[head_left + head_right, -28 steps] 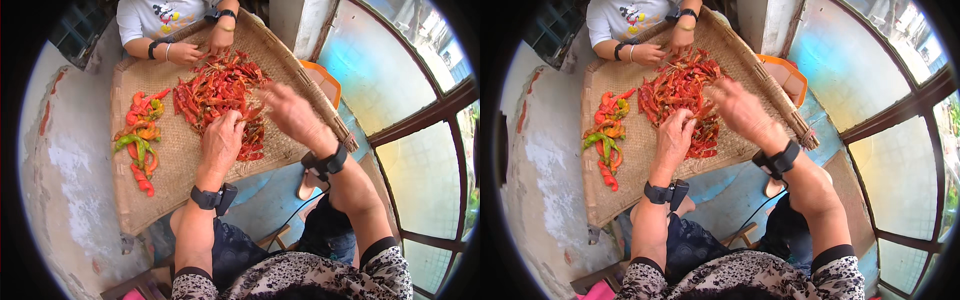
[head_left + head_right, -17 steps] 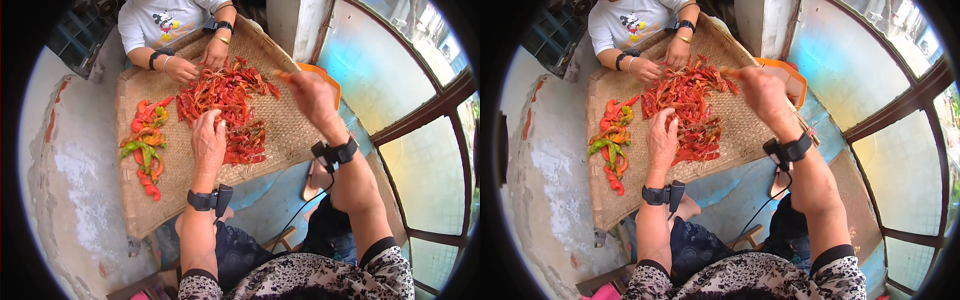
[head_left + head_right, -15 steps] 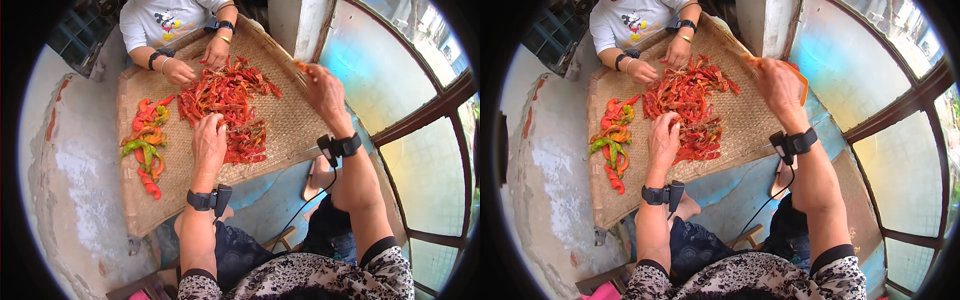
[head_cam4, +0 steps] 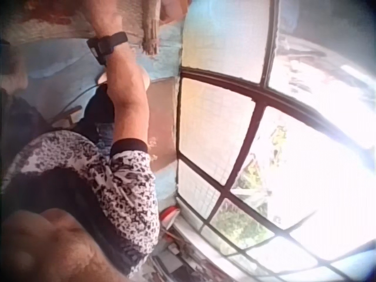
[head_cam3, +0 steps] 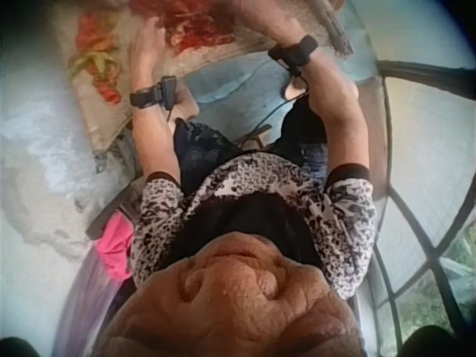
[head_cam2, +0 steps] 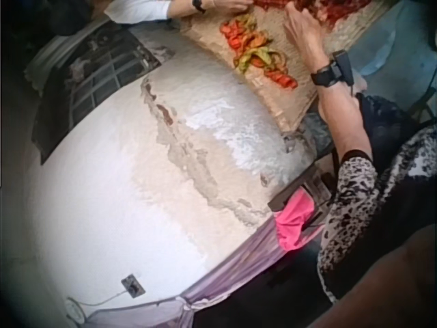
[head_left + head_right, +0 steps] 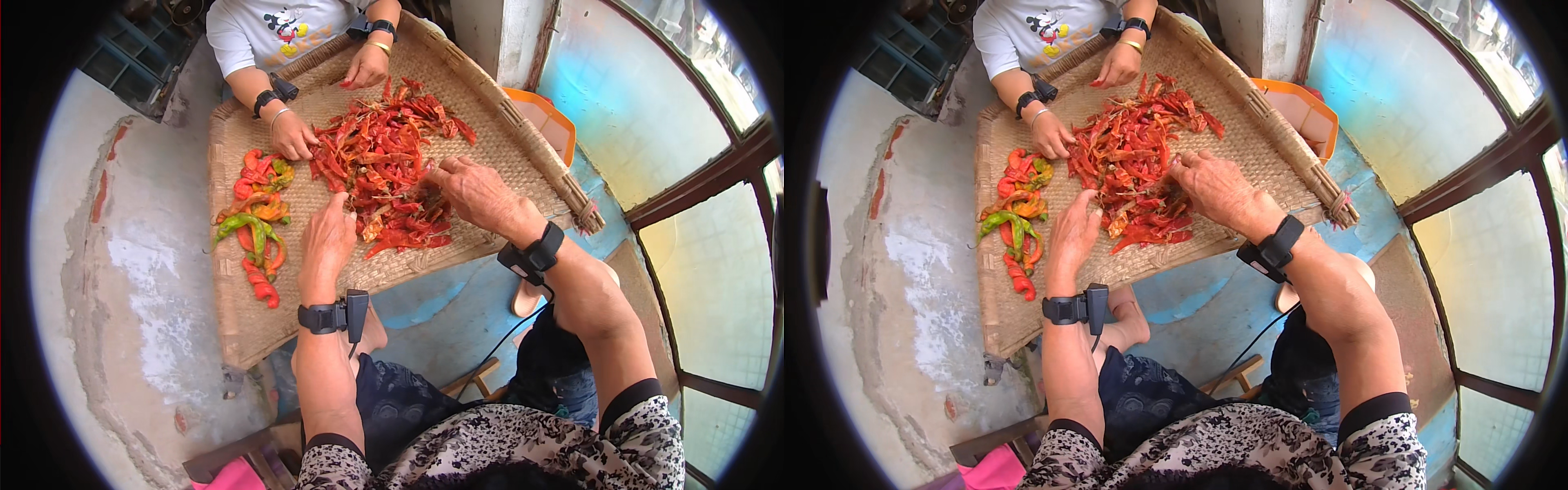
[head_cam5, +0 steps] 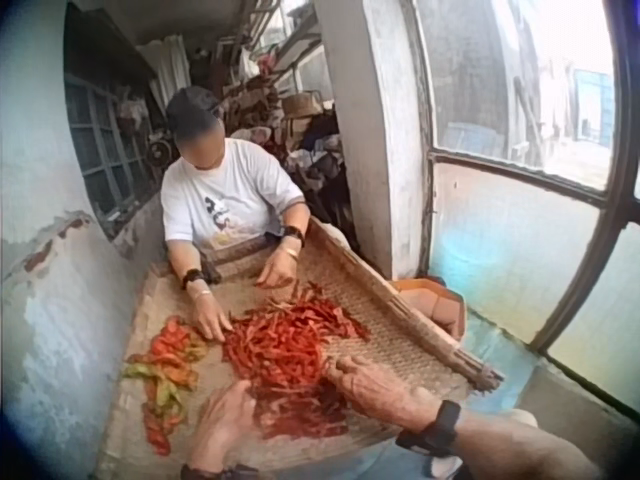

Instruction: The person sorts dried red peppers by hand on a woven tray, picking them up one at a time and moving them into a pile. The person then picks up a yellow paper bag, shakes the remaining peppers out of it onto the tray, and sets the bag aside.

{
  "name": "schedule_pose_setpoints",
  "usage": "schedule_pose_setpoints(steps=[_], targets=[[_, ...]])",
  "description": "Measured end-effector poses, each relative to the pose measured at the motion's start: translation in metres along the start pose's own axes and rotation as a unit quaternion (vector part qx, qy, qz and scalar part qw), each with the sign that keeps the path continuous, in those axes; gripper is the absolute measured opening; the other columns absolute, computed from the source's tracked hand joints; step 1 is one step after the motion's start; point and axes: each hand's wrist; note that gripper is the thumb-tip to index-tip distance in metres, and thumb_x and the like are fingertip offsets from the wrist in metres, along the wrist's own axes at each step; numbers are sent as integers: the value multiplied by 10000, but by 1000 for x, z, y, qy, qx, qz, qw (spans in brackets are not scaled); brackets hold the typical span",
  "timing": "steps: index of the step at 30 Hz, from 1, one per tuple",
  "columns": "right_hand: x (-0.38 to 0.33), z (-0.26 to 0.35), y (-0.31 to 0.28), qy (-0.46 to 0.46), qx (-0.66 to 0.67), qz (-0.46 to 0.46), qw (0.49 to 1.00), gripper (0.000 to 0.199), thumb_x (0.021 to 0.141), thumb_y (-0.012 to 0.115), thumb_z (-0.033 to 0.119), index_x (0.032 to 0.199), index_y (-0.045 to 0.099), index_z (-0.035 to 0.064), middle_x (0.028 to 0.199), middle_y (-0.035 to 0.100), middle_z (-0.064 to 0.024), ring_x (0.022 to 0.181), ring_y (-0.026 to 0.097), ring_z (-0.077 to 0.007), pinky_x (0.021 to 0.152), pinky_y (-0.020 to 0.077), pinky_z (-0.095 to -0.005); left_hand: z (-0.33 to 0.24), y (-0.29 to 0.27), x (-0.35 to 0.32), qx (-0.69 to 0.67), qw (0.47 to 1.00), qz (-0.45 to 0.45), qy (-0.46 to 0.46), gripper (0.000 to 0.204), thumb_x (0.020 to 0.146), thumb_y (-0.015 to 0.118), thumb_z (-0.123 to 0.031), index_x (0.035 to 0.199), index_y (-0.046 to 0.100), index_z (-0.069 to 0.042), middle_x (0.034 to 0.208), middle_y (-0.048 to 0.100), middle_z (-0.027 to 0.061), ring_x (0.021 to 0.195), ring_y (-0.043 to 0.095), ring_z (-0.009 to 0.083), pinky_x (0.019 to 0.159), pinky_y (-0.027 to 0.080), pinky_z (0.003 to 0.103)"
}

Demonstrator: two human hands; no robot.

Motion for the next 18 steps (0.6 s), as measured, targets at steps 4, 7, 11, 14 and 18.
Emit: schedule_pose_setpoints(steps=[4,7,11,14,18], targets=[[7,0,9,1,-36,14,999,466,682,746,117,1097,546,49,1046,572,-111,968,577,-279,774,535,-366,2,10,6,14,998,19,-50,387,893,505,-172,1253,493,-31,1086,608,255,977,584,432,838,460,479],[11,3,11,-3,-41,24,999,401,706,718,113,1065,556,40,1044,581,-106,979,582,-276,767,537,-363,-4,19,18,-5,999,24,-45,411,917,478,-209,1280,464,-18,1108,599,267,1016,574,426,874,450,475],[13,0,5,29,-58,41,997,243,773,605,68,1016,591,58,929,605,-106,903,610,-294,725,528,-391,-18,37,25,-100,995,-17,18,438,925,495,-235,1285,447,9,1224,544,254,1135,517,391,953,423,446],[10,-10,-8,66,-54,20,996,192,789,556,43,970,611,69,835,603,-118,823,619,-320,698,515,-416,-33,41,25,-167,977,-44,122,385,874,574,-152,1227,504,-16,1221,554,212,1163,515,363,978,412,412],[-2,-32,-26,113,-40,19,993,96,797,542,48,873,600,50,821,614,-144,788,625,-351,687,506,-445,-50,44,18,-177,969,-22,171,304,859,587,-81,1159,564,-34,1207,573,165,1118,539,350,963,433,406]])
Point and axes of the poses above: each hand's wrist, its own x-axis towards the middle knuckle, its own y-axis out of the palm, z = x × y
